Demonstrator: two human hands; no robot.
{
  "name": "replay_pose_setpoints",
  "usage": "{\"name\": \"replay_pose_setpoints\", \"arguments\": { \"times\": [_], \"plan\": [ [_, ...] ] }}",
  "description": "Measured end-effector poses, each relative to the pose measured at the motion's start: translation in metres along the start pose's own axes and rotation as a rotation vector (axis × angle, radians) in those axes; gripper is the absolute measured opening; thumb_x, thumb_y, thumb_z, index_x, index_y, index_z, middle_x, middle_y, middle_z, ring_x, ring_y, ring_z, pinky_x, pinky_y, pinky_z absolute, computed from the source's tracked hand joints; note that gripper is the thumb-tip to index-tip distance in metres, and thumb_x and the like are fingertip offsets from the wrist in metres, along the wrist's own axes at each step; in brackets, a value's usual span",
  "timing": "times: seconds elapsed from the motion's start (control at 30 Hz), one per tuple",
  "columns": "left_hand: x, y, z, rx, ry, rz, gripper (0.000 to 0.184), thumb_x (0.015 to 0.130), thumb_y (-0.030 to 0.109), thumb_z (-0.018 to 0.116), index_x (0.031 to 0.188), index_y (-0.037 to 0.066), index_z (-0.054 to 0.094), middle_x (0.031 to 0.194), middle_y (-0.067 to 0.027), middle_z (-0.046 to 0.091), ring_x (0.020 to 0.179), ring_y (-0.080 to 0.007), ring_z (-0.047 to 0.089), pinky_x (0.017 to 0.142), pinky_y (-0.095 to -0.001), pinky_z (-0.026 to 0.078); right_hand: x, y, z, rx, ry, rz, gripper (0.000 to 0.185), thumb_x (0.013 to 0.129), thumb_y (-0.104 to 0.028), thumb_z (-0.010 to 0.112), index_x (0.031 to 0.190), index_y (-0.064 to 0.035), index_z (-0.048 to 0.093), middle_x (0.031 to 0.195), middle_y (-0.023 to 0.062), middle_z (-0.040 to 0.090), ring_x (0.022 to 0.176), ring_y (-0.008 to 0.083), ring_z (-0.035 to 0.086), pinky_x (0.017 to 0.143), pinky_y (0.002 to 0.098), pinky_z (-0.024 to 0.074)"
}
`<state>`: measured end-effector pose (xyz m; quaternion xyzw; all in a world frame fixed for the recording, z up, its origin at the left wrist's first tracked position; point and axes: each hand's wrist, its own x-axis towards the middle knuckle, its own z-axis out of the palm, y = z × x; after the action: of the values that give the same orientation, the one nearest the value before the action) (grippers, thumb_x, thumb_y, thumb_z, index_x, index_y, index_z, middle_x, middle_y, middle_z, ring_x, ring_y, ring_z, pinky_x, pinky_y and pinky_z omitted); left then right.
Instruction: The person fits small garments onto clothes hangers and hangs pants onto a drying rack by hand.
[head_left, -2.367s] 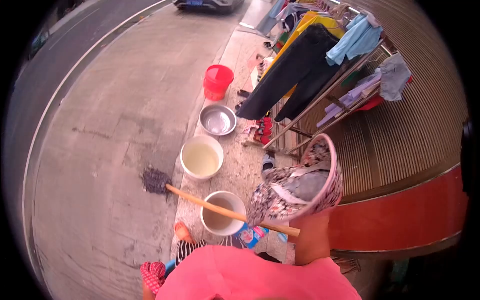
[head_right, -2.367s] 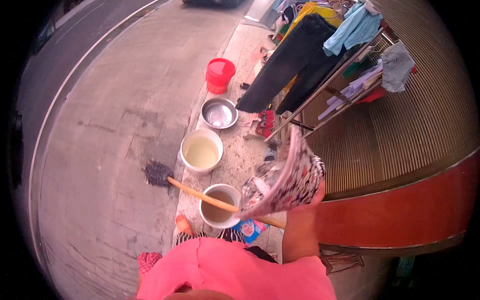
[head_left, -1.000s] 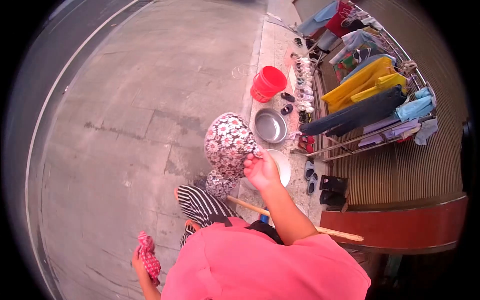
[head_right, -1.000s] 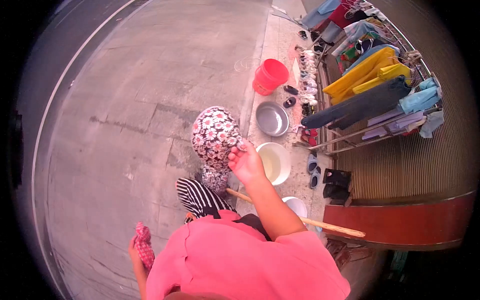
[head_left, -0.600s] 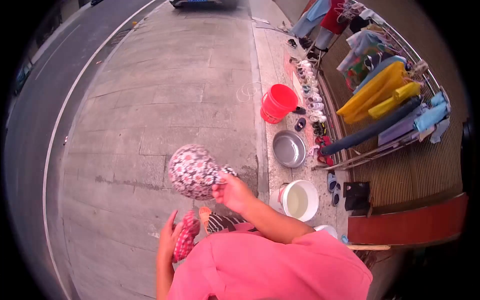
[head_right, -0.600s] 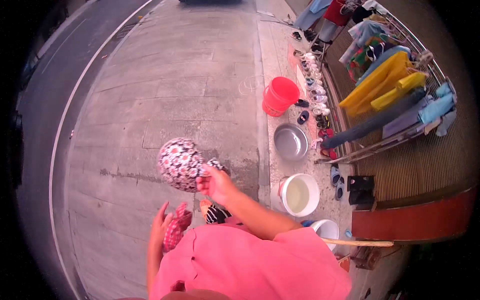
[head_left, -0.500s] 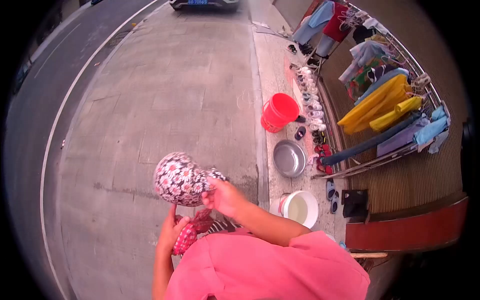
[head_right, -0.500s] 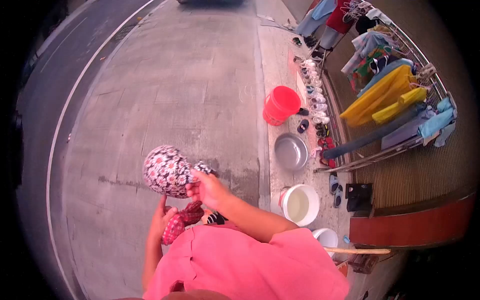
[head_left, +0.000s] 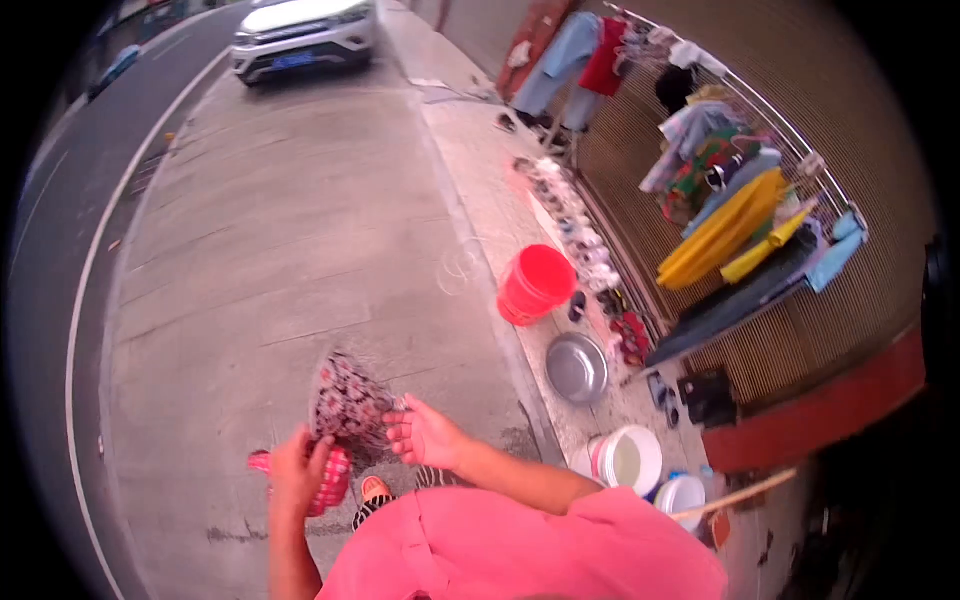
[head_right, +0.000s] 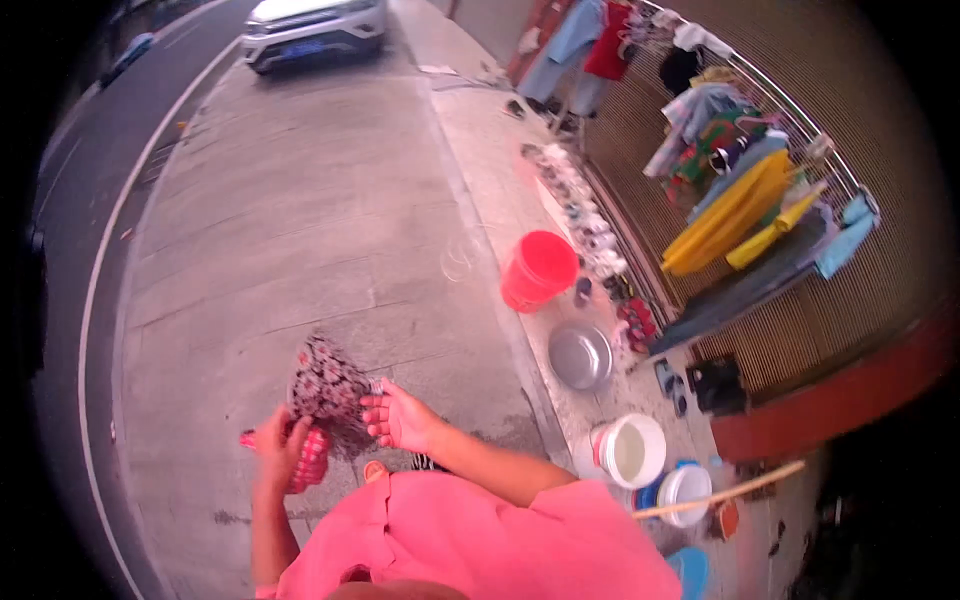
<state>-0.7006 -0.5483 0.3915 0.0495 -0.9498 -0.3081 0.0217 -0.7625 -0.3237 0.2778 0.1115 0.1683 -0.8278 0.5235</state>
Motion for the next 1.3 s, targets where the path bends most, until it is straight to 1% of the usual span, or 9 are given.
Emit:
{"name": "replay_pose_setpoints", "arguments": {
  "times": [0.1,0.2,0.33,0.53,0.73,0.87,0.97,1.2,1.3],
  "plan": [
    [0.060,-0.003,-0.037,0.034,0.038,0.173,0.022,0.076,0.015,0.064,0.073,0.001,0.048,0.063,-0.0187,0.052,0.056,-0.0353,0.049,0.051,-0.0378,0.038,0.015,-0.024,0.006,-0.125,0.033,-0.092,0.043,0.090,-0.042,0.040,0.109,-0.0057,0.050,0.084,0.0064,0.059,0.067,0.0196,0.059,0.054,0.0279,0.0456],
    [0.046,-0.052,0.016,-0.142,0.031,0.132,0.023,0.076,0.016,0.065,0.072,0.001,0.047,0.063,-0.0176,0.052,0.056,-0.0347,0.051,0.051,-0.0379,0.039,0.008,-0.007,-0.058,-0.482,0.302,-0.256,0.032,0.090,-0.032,0.046,0.108,-0.0060,0.050,0.085,0.0065,0.059,0.068,0.0170,0.059,0.054,0.0243,0.0454],
    [0.091,-0.091,-0.008,-0.025,0.060,0.166,0.018,0.075,0.013,0.064,0.077,0.001,0.051,0.066,-0.0172,0.055,0.057,-0.0322,0.052,0.053,-0.0351,0.041,0.078,-0.044,-0.036,-0.692,0.394,-0.420,0.029,0.087,-0.025,0.052,0.109,-0.0061,0.050,0.088,0.0052,0.058,0.070,0.0130,0.059,0.055,0.0231,0.0450],
    [0.095,-0.119,0.006,-0.316,0.082,0.000,0.014,0.078,0.009,0.063,0.083,0.000,0.055,0.065,-0.0113,0.056,0.058,-0.0119,0.050,0.055,-0.0287,0.042,0.174,-0.055,-0.010,-1.163,0.233,-0.647,0.038,0.082,-0.018,0.057,0.118,-0.0083,0.046,0.100,0.0047,0.056,0.078,0.0116,0.056,0.064,0.0259,0.0459],
    [0.109,-0.109,-0.011,-0.505,0.098,0.055,0.014,0.080,0.004,0.060,0.092,-0.002,0.057,0.076,-0.0031,0.062,0.069,-0.0060,0.049,0.062,-0.0243,0.044,0.175,-0.061,0.057,-1.703,0.229,-0.880,0.056,0.070,-0.015,0.059,0.123,-0.0104,0.041,0.115,0.0139,0.045,0.100,0.0290,0.051,0.084,0.0363,0.0424],
    [0.114,-0.173,0.022,-0.316,0.076,0.119,0.016,0.076,0.011,0.066,0.080,0.000,0.055,0.064,-0.0120,0.056,0.054,-0.0176,0.051,0.053,-0.0292,0.042,0.198,-0.058,0.022,-1.737,0.369,-1.103,0.062,0.067,-0.009,0.055,0.127,-0.0059,0.036,0.120,0.0162,0.041,0.111,0.0321,0.042,0.095,0.0363,0.0352],
    [0.148,-0.186,0.008,-0.125,-0.075,0.171,0.015,0.074,0.010,0.065,0.080,0.000,0.055,0.062,-0.0116,0.054,0.054,-0.0152,0.049,0.054,-0.0284,0.042,0.223,-0.082,0.017,-1.697,0.310,-1.027,0.069,0.067,-0.005,0.053,0.132,-0.0048,0.030,0.125,0.0166,0.039,0.118,0.0308,0.038,0.100,0.0344,0.0301],
    [0.274,-0.225,-0.044,-0.263,-0.152,0.467,0.024,0.071,0.015,0.070,0.068,0.001,0.050,0.056,-0.0142,0.049,0.047,-0.0266,0.046,0.046,-0.0333,0.037,0.308,-0.139,0.049,-1.472,0.223,-0.788,0.073,0.068,-0.004,0.054,0.135,-0.0069,0.025,0.119,0.0118,0.049,0.115,0.0223,0.043,0.099,0.0354,0.0292],
    [0.354,-0.249,-0.054,-0.325,-0.127,0.391,0.020,0.072,0.013,0.069,0.072,0.000,0.053,0.055,-0.0122,0.048,0.048,-0.0184,0.047,0.048,-0.0308,0.038,0.351,-0.190,0.057,-1.507,0.332,-0.713,0.064,0.074,-0.008,0.057,0.133,-0.0088,0.032,0.118,0.0069,0.050,0.113,0.0163,0.043,0.093,0.0351,0.0350]
  ]
}}
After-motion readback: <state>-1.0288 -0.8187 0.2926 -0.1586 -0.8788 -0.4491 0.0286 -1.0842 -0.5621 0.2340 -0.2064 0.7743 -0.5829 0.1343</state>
